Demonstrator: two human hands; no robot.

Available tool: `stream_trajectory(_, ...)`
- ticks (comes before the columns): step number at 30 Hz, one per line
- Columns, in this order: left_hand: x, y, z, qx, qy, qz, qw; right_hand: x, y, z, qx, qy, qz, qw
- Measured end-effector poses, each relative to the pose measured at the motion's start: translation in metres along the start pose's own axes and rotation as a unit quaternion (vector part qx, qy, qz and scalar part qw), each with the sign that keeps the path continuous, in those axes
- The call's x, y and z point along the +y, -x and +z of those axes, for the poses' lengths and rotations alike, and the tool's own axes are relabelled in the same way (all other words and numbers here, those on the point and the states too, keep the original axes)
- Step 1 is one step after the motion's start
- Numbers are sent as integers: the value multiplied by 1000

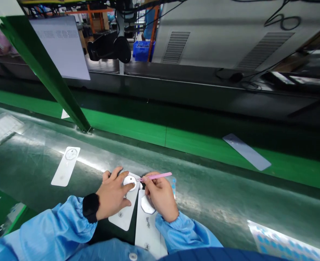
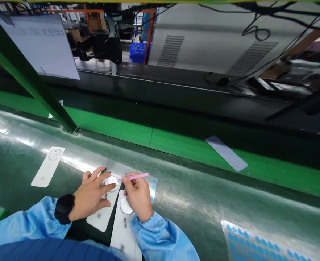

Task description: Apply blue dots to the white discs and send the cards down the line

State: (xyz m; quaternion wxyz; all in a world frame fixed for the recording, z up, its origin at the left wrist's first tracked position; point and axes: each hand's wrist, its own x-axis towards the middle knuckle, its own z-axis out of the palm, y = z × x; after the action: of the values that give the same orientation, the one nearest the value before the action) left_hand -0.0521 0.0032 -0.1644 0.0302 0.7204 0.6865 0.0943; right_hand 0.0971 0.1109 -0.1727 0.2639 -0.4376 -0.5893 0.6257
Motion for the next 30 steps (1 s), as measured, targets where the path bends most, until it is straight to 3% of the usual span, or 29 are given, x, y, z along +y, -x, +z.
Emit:
stream_trajectory(15, 2, -4, -6, -77, -21, -22, 997, 4, -1, 0, -7, -2, -23, 1000)
stream_trajectory(30, 1, -6, -6, -72, -16, -29, 997, 1, -2, 1, -7, -12, -29, 999)
